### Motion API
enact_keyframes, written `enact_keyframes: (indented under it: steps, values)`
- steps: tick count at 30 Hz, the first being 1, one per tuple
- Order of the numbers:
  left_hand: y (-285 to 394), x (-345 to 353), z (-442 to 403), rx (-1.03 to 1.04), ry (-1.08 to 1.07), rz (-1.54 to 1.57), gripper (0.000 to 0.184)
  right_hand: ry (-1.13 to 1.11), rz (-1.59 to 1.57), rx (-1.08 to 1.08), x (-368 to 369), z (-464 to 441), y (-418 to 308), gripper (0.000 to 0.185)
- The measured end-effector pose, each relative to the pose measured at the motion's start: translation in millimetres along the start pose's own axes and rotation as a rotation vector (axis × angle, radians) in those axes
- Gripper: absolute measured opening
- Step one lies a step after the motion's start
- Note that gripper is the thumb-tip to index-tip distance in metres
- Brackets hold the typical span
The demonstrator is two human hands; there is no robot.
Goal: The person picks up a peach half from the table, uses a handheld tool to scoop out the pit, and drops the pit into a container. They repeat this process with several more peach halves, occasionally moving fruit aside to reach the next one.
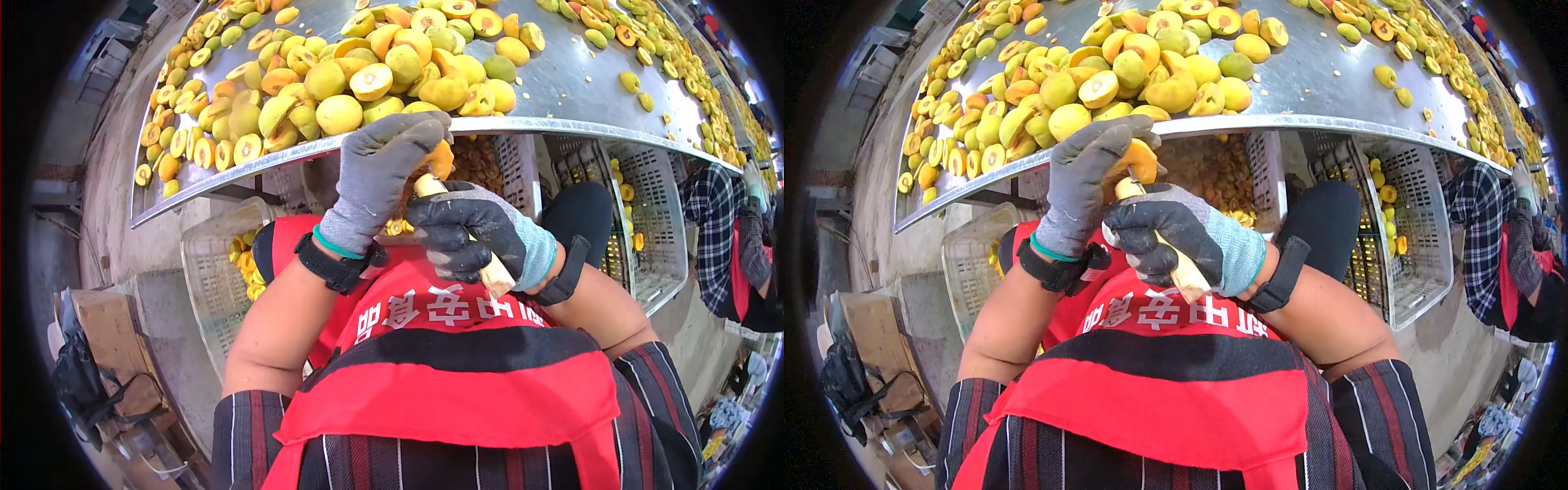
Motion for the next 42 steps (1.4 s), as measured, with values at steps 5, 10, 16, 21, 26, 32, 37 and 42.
enact_keyframes:
  steps: [5,10,16,21,26,32,37,42]
  values:
    - [-1,-3,4,0.084,-0.01,0.073,0.023,-0.007,-0.073,-0.017,2,-3,3,0.018]
    - [17,1,6,0.453,0.081,-0.29,0.021,0.117,0.318,-0.142,-9,-6,-6,0.011]
    - [-7,-2,-3,0.075,0.051,-0.154,0.031,0.141,0.712,-0.309,-2,0,-20,0.016]
    - [-1,5,4,0.069,-0.006,0.06,0.027,-0.002,-0.031,-0.022,-4,-1,1,0.017]
    - [-3,4,3,0.145,-0.019,0.13,0.029,0.147,0.226,-0.189,-5,0,-5,0.016]
    - [-16,1,5,0.138,0.126,0.332,0.035,0.237,1.345,-0.516,-11,-17,-12,0.012]
    - [-21,-5,5,0.124,0.2,0.345,0.036,0.552,1.382,-0.514,-6,-12,-15,0.022]
    - [-22,-6,7,0.052,0.106,0.377,0.037,0.515,1.367,-0.627,-1,-8,-18,0.023]
Point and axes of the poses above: each hand's wrist, its own z-axis away from the middle knuckle, its own x-axis out of the palm, y = z × x, the point moved 7 cm from there along -z, towards the middle knuckle, and after that the axes turned 2 degrees about x, right-handed, at the moved point
